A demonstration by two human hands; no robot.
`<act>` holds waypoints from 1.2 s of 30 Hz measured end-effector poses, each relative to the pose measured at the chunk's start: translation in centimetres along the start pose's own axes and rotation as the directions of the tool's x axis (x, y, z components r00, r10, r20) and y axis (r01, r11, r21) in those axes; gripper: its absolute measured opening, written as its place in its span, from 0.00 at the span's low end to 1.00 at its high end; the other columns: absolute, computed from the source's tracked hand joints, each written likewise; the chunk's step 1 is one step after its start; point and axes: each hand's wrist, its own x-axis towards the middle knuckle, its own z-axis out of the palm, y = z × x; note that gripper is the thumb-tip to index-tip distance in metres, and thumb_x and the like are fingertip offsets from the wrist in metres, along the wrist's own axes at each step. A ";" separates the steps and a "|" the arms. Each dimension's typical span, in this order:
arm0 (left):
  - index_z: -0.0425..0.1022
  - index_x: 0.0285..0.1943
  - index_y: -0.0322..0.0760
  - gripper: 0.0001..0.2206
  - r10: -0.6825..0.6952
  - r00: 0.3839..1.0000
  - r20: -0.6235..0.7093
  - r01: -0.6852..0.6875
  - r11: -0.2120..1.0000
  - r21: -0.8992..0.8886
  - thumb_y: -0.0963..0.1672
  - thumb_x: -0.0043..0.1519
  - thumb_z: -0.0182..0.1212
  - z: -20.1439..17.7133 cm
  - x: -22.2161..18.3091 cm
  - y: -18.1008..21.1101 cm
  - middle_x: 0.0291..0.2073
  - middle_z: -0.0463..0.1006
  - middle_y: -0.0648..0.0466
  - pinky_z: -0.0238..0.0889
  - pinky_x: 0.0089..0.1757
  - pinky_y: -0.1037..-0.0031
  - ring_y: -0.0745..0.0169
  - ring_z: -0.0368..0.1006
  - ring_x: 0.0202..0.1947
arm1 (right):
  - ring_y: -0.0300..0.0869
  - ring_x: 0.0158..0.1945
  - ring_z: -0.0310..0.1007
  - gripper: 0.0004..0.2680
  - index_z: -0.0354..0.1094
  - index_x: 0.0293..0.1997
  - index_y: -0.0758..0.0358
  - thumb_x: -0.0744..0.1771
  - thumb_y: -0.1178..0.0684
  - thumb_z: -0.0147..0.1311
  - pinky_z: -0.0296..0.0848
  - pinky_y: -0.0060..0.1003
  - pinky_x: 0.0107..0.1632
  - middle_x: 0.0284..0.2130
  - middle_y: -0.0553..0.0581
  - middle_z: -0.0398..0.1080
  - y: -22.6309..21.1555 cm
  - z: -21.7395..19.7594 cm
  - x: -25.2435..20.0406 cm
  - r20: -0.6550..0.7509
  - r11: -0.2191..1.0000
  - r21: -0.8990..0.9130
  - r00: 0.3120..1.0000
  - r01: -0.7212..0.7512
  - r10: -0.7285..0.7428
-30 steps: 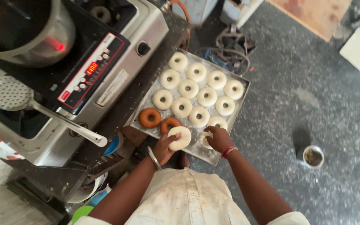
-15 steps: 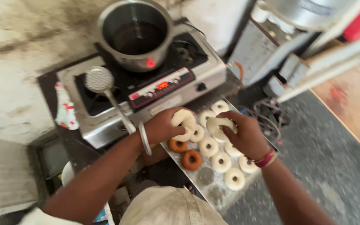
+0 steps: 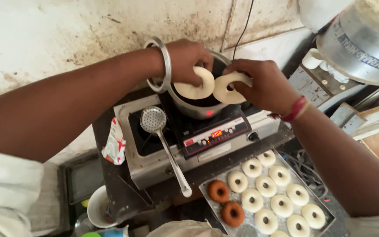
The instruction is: The person deep-fries several vada in a pot of hot oil, flipping them with a slotted spoon and transferring them to a tray.
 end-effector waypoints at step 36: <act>0.84 0.39 0.35 0.08 -0.077 0.983 0.169 0.018 0.946 0.325 0.38 0.51 0.68 8.5 7.4 -10.8 0.38 0.82 0.39 0.73 0.44 0.60 0.43 0.79 0.43 | 0.54 0.46 0.77 0.11 0.77 0.47 0.50 0.62 0.56 0.60 0.75 0.50 0.48 0.41 0.56 0.77 9.8 11.5 8.5 0.309 0.901 -0.419 0.916 -0.111 0.257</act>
